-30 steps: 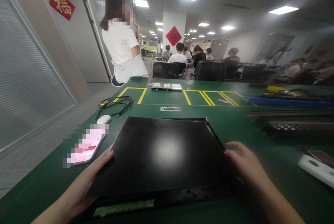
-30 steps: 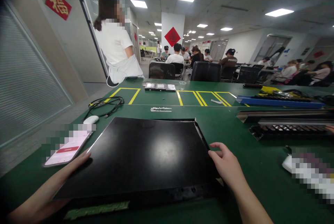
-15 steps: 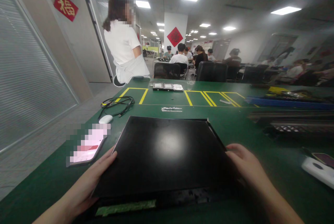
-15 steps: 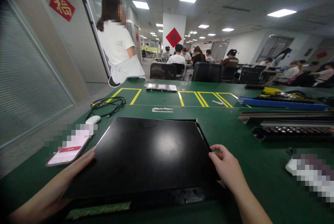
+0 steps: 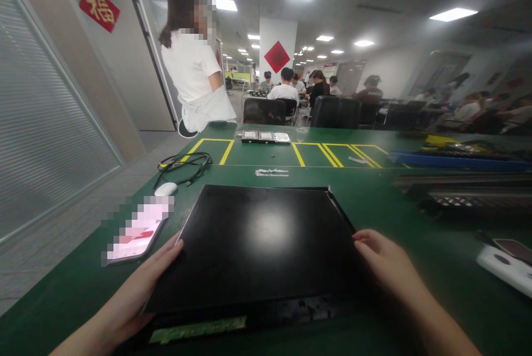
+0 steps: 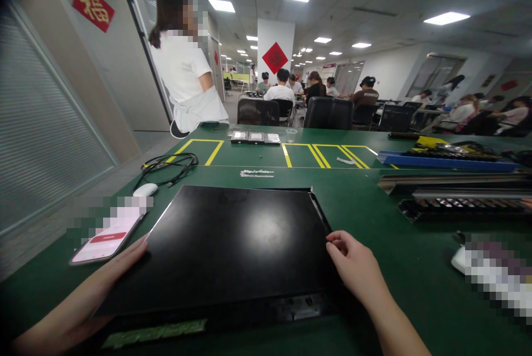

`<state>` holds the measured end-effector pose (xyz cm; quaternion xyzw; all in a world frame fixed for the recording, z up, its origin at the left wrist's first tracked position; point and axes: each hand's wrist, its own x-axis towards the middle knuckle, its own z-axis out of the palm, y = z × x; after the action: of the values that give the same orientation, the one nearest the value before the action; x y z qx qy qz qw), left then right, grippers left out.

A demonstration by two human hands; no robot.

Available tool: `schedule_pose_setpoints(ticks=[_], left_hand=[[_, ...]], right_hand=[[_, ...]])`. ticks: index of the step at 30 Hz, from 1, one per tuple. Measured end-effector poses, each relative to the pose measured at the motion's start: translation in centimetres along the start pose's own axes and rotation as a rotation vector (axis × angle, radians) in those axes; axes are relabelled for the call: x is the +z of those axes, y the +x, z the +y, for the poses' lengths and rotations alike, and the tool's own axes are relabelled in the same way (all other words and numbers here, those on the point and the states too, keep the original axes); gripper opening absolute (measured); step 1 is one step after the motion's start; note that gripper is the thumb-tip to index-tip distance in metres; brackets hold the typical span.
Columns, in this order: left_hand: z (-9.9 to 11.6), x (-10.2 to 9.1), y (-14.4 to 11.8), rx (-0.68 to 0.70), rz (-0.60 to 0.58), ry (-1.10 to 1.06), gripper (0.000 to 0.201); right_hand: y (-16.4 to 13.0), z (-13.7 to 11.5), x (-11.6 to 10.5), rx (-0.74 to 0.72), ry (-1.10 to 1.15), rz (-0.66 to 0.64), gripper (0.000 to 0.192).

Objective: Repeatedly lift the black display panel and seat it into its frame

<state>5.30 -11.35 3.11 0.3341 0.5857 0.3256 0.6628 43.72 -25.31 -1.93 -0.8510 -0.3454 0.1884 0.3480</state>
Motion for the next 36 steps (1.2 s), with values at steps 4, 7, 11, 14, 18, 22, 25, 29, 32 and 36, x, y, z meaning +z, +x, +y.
schedule_pose_setpoints(ticks=[4, 7, 11, 14, 18, 22, 25, 29, 32, 36], left_hand=[[0.6, 0.8, -0.8, -0.017, 0.003, -0.068, 0.065], [0.8, 1.4, -1.3, 0.011, 0.005, -0.096, 0.059], [0.7, 1.8, -1.6, 0.076, 0.08, -0.057, 0.047], [0.3, 1.6, -1.3, 0.114, 0.061, -0.076, 0.05], [-0.1, 0.7, -0.4, 0.11, -0.016, -0.102, 0.057], [-0.5, -0.3, 0.6, 0.076, -0.072, -0.049, 0.062], [-0.8, -0.8, 0.9, 0.064, -0.094, -0.059, 0.068], [-1.1, -0.9, 1.4, 0.046, -0.099, -0.088, 0.07], [-1.1, -0.9, 1.7, 0.033, -0.099, -0.091, 0.071], [-1.2, -0.9, 1.9, 0.047, -0.082, -0.074, 0.067]], right_hand=[[0.0, -0.1, -0.1, -0.034, -0.05, 0.021, 0.027], [0.1, 0.1, -0.1, -0.054, -0.071, 0.021, 0.028], [0.1, 0.3, -0.1, -0.078, -0.133, 0.014, 0.03], [0.1, 0.2, -0.1, -0.087, -0.163, 0.016, 0.031], [-0.1, 0.0, -0.2, -0.086, -0.191, -0.007, 0.031], [-0.1, 0.0, -0.2, -0.111, -0.241, -0.019, 0.032], [-0.1, 0.0, -0.2, -0.118, -0.266, -0.023, 0.031], [-0.1, 0.0, -0.2, -0.119, -0.278, -0.036, 0.032], [0.0, 0.0, -0.2, -0.129, -0.283, -0.045, 0.033], [0.0, -0.1, -0.3, -0.14, -0.279, -0.041, 0.032]])
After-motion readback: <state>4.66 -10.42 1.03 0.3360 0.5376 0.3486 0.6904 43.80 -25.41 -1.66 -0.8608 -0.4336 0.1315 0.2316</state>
